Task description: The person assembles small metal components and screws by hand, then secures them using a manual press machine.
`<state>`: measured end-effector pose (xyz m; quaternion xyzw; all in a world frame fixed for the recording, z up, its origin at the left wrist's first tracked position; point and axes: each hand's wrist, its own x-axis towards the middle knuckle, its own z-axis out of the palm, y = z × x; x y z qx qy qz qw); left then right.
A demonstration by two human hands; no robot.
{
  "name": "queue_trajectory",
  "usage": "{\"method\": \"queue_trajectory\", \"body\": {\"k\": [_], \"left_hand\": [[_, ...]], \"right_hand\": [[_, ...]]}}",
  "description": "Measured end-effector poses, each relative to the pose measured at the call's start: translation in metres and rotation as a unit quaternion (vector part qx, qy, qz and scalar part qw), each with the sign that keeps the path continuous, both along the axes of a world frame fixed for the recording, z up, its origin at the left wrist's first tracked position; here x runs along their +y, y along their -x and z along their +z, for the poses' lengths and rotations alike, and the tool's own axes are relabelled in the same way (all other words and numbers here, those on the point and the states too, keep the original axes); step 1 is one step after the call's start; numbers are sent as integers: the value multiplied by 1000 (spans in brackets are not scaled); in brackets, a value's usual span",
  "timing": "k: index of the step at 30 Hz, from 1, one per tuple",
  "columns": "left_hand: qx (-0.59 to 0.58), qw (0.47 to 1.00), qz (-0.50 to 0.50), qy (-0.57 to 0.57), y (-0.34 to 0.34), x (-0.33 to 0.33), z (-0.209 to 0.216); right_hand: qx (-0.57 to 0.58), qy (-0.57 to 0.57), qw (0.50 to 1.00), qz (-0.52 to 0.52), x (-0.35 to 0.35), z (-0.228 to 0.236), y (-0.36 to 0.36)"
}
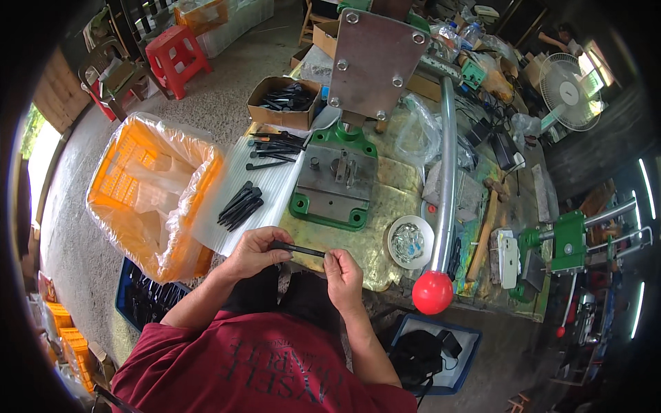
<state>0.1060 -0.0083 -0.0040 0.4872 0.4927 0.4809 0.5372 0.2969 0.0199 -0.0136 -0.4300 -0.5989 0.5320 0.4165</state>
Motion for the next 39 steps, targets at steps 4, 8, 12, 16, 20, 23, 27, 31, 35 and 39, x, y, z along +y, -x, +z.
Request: {"method": "queue_trajectory", "body": {"k": [4, 8, 12, 16, 20, 23, 27, 31, 35, 39], "left_hand": [[-163, 986, -15, -14, -12, -2, 10], [-184, 982, -35, 23, -17, -3, 8], [-167, 984, -45, 41, -31, -1, 9], [-175, 983, -46, -14, -41, 1, -8], [-199, 978, -54, -9, -48, 1, -5], [-150, 988, 25, 5, -46, 1, -7], [-117, 990, 75, 8, -29, 1, -7], [-119, 990, 73, 19, -20, -2, -14], [-108, 992, 55, 45, -24, -5, -13], [-95, 994, 31, 48, -25, -7, -17]], "right_hand": [[90, 65, 994, 6, -4, 0, -2], [110, 109, 988, 12, -7, -3, -4], [191, 175, 965, 35, -10, -2, -2], [244, 237, 937, 79, -13, -4, 0], [224, 247, 940, 77, -14, -12, -7], [97, 152, 983, 24, -15, -5, -14], [-57, 16, 990, -129, 3, -6, -50], [-166, -146, 948, -230, 41, -34, -113], [-268, -197, 912, -238, 70, -36, -143], [-360, -233, 875, -224, 86, -32, -146]]}}
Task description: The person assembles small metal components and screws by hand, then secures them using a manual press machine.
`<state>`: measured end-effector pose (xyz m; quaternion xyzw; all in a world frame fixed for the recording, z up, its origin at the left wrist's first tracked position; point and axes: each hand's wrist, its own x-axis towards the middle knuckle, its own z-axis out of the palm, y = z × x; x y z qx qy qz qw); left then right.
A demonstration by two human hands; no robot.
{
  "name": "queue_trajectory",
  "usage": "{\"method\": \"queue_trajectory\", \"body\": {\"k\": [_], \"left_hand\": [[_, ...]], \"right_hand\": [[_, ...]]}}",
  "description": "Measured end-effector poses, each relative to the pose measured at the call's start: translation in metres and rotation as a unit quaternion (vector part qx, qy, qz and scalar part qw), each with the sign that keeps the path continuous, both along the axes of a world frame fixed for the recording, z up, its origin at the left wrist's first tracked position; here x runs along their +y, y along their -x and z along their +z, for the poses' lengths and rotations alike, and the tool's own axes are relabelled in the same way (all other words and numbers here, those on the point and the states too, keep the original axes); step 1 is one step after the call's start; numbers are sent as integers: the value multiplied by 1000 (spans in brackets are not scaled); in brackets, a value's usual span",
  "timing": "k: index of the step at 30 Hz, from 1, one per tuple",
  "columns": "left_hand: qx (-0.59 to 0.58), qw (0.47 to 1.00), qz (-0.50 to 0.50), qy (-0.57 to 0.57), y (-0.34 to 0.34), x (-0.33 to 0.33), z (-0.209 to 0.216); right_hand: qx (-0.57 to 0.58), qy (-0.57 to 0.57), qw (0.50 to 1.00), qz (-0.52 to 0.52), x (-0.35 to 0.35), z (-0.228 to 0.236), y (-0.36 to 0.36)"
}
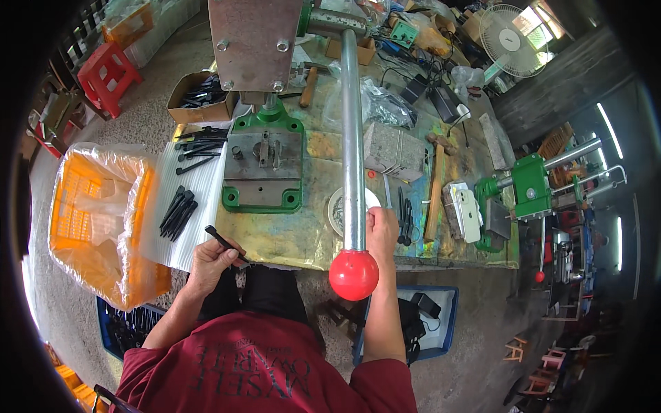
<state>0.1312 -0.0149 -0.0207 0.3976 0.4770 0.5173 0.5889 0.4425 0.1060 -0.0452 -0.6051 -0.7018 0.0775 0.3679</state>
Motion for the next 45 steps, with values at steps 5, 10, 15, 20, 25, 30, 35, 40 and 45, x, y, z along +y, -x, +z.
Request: {"method": "queue_trajectory", "body": {"k": [5, 10, 15, 20, 25, 30, 35, 40, 45], "left_hand": [[-2, 1000, -8, 11, 0, -2, -5], [5, 1000, -13, 17, -1, -1, -5], [0, 1000, -12, 14, -3, -1, -5], [17, 999, -36, 14, -2, -1, -5], [-10, 1000, -17, 23, 1, -3, -7], [-2, 1000, -20, 22, 0, -4, -6], [-6, 999, -20, 28, -1, -5, -6], [4, 999, -22, 23, -1, -5, -4], [5, 999, -27, 18, -2, -5, -6]], "right_hand": [[-218, 46, 975, 6, 3, 5, 11], [-270, 62, 961, 7, 10, -9, 5], [-312, 82, 945, 60, 10, 12, 16], [-251, 57, 962, 96, 9, 19, 13], [124, 226, 965, 43, 3, 35, 20], [146, 189, 969, 64, 1, 42, 21], [82, 152, 979, 111, 15, 5, -10], [141, 188, 964, 123, 20, -8, -19], [129, 172, 968, 128, 19, -9, -20]]}}
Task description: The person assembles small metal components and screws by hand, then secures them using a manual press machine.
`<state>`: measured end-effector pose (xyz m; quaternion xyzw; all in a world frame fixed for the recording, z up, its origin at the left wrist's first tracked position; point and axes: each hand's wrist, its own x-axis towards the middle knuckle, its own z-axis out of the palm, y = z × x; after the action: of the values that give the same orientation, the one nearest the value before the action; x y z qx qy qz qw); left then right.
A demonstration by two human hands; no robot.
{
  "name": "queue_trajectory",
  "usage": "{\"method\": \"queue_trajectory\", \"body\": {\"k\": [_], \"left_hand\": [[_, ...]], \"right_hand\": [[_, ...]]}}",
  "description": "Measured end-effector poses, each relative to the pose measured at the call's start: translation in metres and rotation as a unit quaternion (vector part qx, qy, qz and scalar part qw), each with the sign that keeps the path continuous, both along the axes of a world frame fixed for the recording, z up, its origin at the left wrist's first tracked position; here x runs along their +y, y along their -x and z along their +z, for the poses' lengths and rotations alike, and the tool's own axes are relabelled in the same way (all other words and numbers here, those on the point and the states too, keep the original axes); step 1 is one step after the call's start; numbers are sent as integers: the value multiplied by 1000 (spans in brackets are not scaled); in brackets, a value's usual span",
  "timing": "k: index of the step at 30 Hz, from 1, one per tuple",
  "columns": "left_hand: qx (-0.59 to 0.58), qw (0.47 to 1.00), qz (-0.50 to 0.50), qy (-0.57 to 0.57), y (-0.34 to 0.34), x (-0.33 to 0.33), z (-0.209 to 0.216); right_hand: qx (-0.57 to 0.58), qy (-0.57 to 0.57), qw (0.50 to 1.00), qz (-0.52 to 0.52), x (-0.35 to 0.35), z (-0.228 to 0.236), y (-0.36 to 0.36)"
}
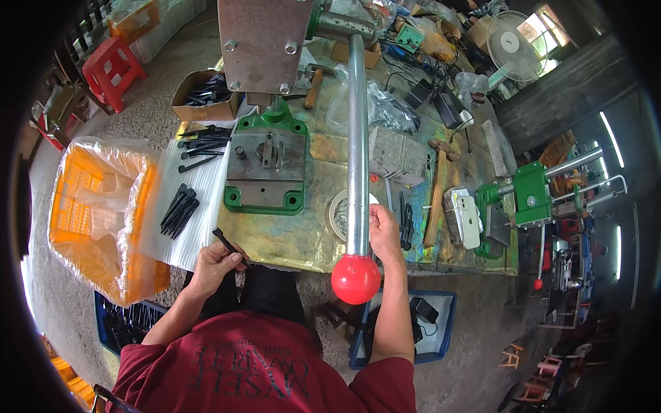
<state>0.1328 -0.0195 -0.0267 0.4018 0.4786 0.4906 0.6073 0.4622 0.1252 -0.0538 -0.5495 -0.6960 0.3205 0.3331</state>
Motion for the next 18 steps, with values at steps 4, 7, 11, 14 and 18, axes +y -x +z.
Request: {"method": "queue_trajectory", "body": {"k": [4, 7, 11, 14, 18], "left_hand": [[6, 1000, -3, 1, -1, 0, 0], [11, 1000, -5, 0, -2, 0, -1], [0, 1000, -5, 5, -3, 0, 2], [7, 1000, -9, 7, -4, 0, 4], [11, 1000, -10, 9, -5, 1, 2]], "right_hand": [[34, 12, 999, -24, -1, -1, 2], [106, 29, 994, -24, -1, -5, 2], [136, 36, 989, -43, -1, -10, 2], [139, 43, 987, -62, -3, -10, 5], [135, 39, 987, -83, -3, -11, 6]]}}
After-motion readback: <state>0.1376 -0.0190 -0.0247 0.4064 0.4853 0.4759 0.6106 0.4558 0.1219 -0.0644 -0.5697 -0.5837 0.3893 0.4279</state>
